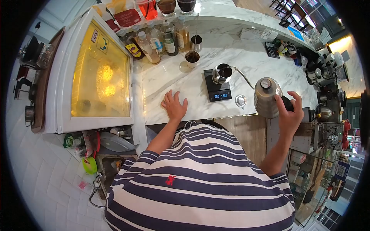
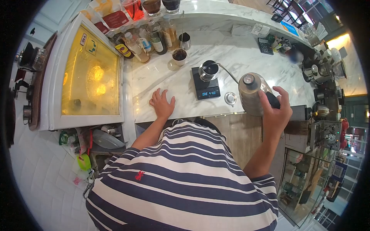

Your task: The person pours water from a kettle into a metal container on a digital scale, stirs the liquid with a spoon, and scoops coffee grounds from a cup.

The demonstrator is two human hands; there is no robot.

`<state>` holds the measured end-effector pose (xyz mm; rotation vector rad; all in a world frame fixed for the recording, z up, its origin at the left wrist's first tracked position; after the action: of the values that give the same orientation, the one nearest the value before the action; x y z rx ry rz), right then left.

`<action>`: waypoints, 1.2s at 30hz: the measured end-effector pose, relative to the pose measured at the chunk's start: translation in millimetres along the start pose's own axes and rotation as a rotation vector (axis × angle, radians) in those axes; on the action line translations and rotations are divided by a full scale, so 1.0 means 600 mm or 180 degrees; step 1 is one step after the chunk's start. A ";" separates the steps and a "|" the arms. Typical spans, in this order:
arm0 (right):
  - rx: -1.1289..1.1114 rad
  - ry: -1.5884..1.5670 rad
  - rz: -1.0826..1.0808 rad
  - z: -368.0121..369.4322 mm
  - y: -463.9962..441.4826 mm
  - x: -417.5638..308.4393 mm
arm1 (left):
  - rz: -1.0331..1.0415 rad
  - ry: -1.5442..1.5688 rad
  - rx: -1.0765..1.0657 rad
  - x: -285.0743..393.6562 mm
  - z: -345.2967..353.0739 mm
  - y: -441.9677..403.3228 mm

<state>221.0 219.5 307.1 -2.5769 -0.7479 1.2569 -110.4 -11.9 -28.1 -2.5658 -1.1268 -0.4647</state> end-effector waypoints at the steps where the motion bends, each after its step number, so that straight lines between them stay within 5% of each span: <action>1: 0.0012 0.0011 -0.0008 -0.003 0.000 -0.001 | 0.0010 0.0006 0.0001 0.000 0.000 0.001; 36: -0.0012 -0.0055 0.0083 -0.020 0.024 -0.003 | 0.0045 -0.0031 0.0049 -0.001 0.003 0.002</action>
<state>234.7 207.2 310.7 -2.5901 -0.7229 1.2883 -109.5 -12.7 -30.0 -2.5637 -1.1106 -0.4391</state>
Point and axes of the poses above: each hand's wrist, its own y-axis away from the middle knuckle, its own z-axis out of the palm, x = y × z, the point moved 8 cm from there along -y, towards the middle knuckle, and after that the axes turned 7 degrees about -x, right-handed, at the moved point
